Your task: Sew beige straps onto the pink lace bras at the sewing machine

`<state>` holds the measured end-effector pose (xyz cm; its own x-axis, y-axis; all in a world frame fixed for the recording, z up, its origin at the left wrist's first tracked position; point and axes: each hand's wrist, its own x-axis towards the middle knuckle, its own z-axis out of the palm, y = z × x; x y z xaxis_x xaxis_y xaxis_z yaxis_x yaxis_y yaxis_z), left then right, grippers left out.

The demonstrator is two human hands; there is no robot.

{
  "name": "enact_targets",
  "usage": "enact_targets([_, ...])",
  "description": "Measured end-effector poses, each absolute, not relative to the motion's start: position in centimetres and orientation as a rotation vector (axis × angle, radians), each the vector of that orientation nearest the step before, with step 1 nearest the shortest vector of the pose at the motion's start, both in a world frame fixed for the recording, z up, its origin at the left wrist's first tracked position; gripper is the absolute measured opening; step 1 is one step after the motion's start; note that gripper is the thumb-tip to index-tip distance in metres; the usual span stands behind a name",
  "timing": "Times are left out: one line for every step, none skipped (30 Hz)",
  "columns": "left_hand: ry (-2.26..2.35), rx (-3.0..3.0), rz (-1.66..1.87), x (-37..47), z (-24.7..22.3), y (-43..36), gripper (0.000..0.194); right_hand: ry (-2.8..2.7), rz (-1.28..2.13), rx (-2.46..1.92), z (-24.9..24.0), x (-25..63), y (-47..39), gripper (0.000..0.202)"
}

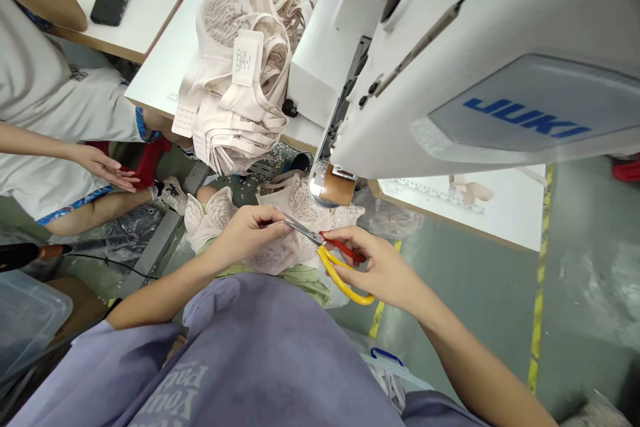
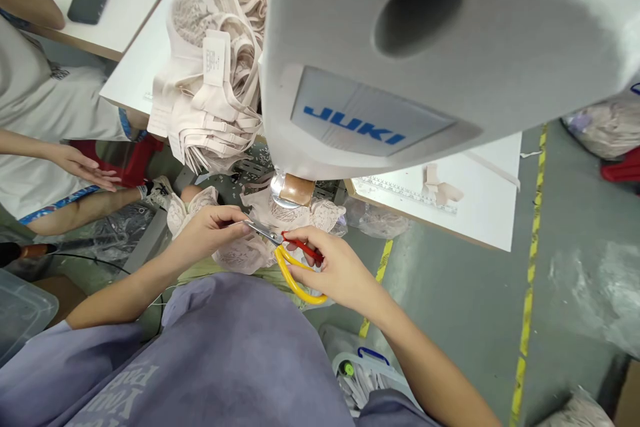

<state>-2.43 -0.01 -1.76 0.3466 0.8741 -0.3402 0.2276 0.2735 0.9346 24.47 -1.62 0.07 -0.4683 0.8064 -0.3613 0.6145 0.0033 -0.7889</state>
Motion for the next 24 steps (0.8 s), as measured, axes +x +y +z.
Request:
enact_targets([1.172, 1.235, 0.594, -2.4, -1.7, 0.0, 0.027, -2.087, 1.458, -1.494, 0.1, 24.5, -1.5, 0.039])
enact_targets([1.175, 1.219, 0.58, -2.4, -1.7, 0.0, 0.027, -2.095, 1.461, -1.492, 0.1, 24.5, -1.5, 0.039])
enact_targets([1.179, 1.203, 0.567, -2.4, -1.6, 0.0, 0.028, -2.097, 1.464, -1.495, 0.2, 24.5, -1.4, 0.038])
enact_targets([1.184, 1.19, 0.553, -2.3, -1.6, 0.0, 0.028, -2.098, 1.471, -1.5, 0.2, 24.5, -1.4, 0.038])
enact_targets([1.189, 1.179, 0.543, -2.3, -1.6, 0.0, 0.029, -2.095, 1.479, -1.506, 0.2, 24.5, -1.4, 0.038])
enact_targets([1.195, 1.173, 0.537, -2.3, -1.6, 0.0, 0.029, -2.091, 1.482, -1.512, 0.3, 24.5, -1.4, 0.038])
enact_targets([1.198, 1.17, 0.532, -2.4, -1.6, 0.0, 0.03, -2.089, 1.483, -1.516, 0.3, 24.5, -1.4, 0.037])
enact_targets([1.2, 1.169, 0.528, -2.4, -1.6, 0.1, 0.03, -2.088, 1.48, -1.52, 0.3, 24.5, -1.4, 0.037])
enact_targets([1.2, 1.17, 0.525, -2.4, -1.6, 0.1, 0.031, -2.089, 1.476, -1.523, 0.3, 24.5, -1.4, 0.037])
enact_targets([1.198, 1.17, 0.524, -2.4, -1.6, 0.1, 0.031, -2.089, 1.473, -1.528, 0.3, 24.5, -1.3, 0.037])
enact_targets([1.194, 1.168, 0.524, -2.4, -1.6, 0.1, 0.031, -2.086, 1.474, -1.534, 0.3, 24.5, -1.3, 0.037])
enact_targets([1.191, 1.164, 0.525, -2.4, -1.6, 0.1, 0.031, -2.081, 1.48, -1.541, 0.2, 24.5, -1.3, 0.037])
enact_targets([1.187, 1.159, 0.525, -2.4, -1.6, 0.1, 0.031, -2.072, 1.491, -1.552, 0.2, 24.6, -1.3, 0.038])
enact_targets([1.184, 1.154, 0.526, -2.4, -1.7, 0.1, 0.031, -2.061, 1.499, -1.565, 0.2, 24.6, -1.4, 0.038])
enact_targets([1.181, 1.149, 0.526, -2.3, -1.7, 0.1, 0.031, -2.052, 1.505, -1.578, 0.2, 24.7, -1.5, 0.038])
enact_targets([1.18, 1.146, 0.526, -2.2, -1.7, 0.2, 0.031, -2.043, 1.507, -1.59, 0.1, 24.8, -1.5, 0.038])
enact_targets([1.179, 1.143, 0.525, -2.2, -1.8, 0.2, 0.031, -2.036, 1.504, -1.599, 0.1, 24.9, -1.7, 0.037])
enact_targets([1.178, 1.142, 0.526, -2.1, -1.8, 0.1, 0.032, -2.031, 1.501, -1.604, 0.0, 25.0, -1.8, 0.037])
enact_targets([1.178, 1.14, 0.525, -2.1, -1.9, 0.1, 0.032, -2.026, 1.495, -1.606, 0.0, 25.1, -1.9, 0.037])
enact_targets([1.179, 1.137, 0.524, -2.0, -1.9, 0.1, 0.032, -2.02, 1.49, -1.608, -0.1, 25.2, -2.1, 0.037])
enact_targets([1.176, 1.137, 0.52, -2.0, -1.9, 0.1, 0.032, -2.009, 1.486, -1.615, -0.2, 25.3, -2.2, 0.037])
enact_targets([1.173, 1.136, 0.515, -2.0, -1.9, 0.1, 0.033, -1.992, 1.482, -1.628, -0.3, 25.5, -2.4, 0.038])
enact_targets([1.172, 1.136, 0.512, -1.9, -1.9, 0.1, 0.033, -1.968, 1.479, -1.647, -0.4, 25.8, -2.5, 0.038])
enact_targets([1.175, 1.135, 0.511, -1.9, -1.9, 0.1, 0.033, -1.941, 1.48, -1.668, -0.4, 26.2, -2.6, 0.037])
